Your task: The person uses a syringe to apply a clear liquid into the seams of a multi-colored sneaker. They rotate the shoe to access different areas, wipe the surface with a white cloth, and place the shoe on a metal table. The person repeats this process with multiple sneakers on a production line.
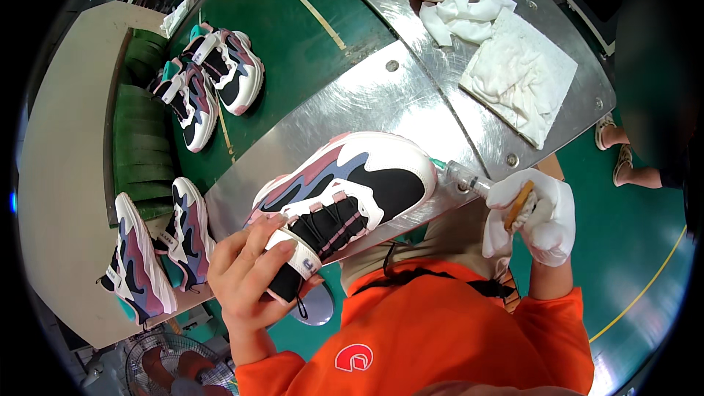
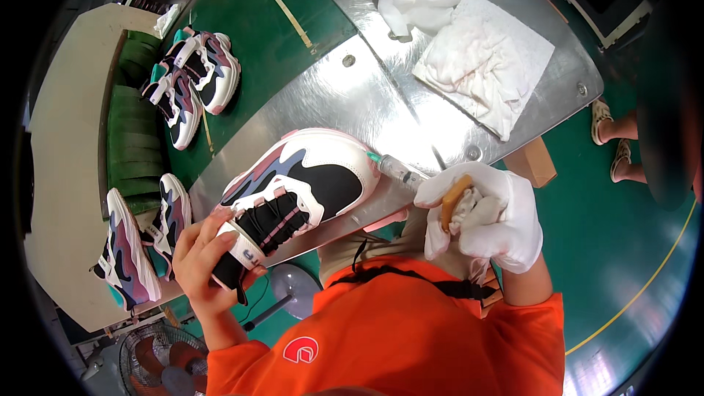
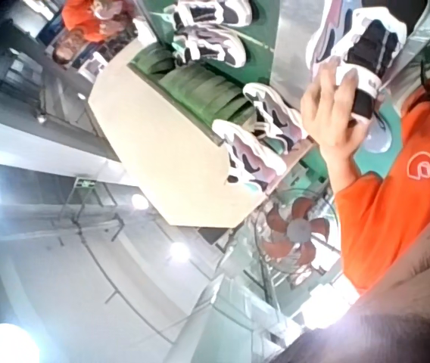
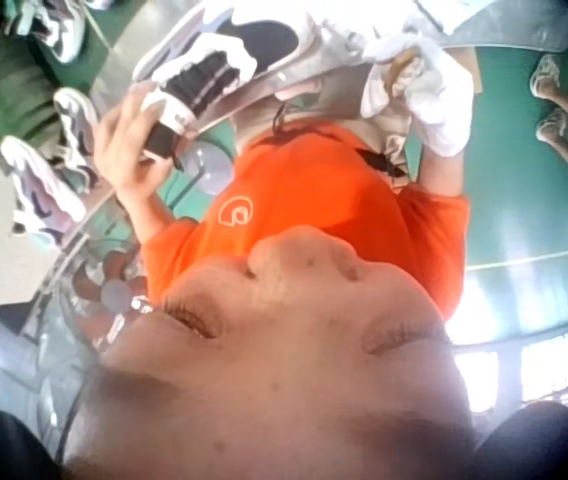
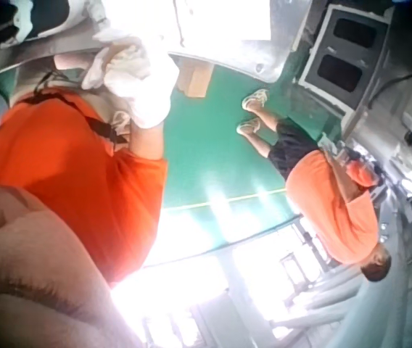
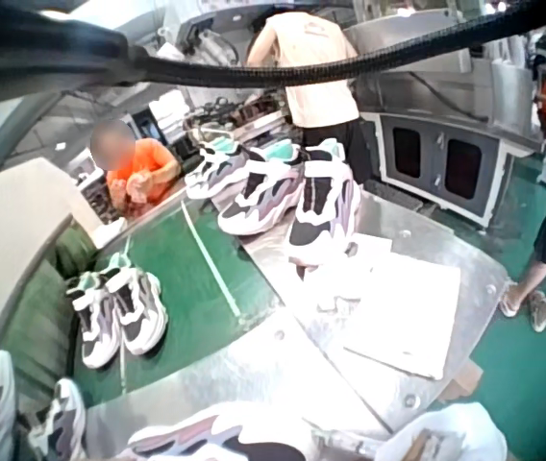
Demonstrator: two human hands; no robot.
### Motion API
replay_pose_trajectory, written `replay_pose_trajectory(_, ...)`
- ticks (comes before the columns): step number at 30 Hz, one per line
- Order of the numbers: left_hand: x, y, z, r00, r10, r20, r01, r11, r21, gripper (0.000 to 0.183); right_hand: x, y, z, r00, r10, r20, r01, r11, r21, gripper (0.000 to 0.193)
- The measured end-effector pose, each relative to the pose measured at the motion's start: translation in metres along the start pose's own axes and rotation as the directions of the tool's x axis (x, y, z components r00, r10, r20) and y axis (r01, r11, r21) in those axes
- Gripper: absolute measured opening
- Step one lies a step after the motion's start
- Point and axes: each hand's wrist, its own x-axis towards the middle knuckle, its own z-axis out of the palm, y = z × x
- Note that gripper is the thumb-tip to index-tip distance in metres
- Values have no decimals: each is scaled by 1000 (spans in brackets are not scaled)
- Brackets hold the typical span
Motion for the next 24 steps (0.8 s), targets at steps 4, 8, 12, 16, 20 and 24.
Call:
replay_pose_trajectory(4,3,4,-2,1000,-4,8,4,1000,3,47,0,-6,-1,1000,9,-12,-10,997,-78,50)
replay_pose_trajectory(8,1,6,-2,1000,-13,9,13,1000,15,45,-1,-8,1,1000,8,-19,-11,987,-160,46)
replay_pose_trajectory(12,-4,8,1,1000,7,-29,-7,1000,11,44,2,-9,-5,991,-126,-41,120,985,-125,43)
replay_pose_trajectory(16,-12,14,2,998,45,-43,-42,997,71,43,30,0,30,906,-416,-79,300,761,-575,47)
replay_pose_trajectory(20,-13,19,3,997,69,-37,-64,991,119,42,40,29,37,961,-277,8,248,845,-473,53)
replay_pose_trajectory(24,-10,19,0,998,61,-13,-59,990,129,42,28,38,30,894,-442,70,369,640,-674,53)
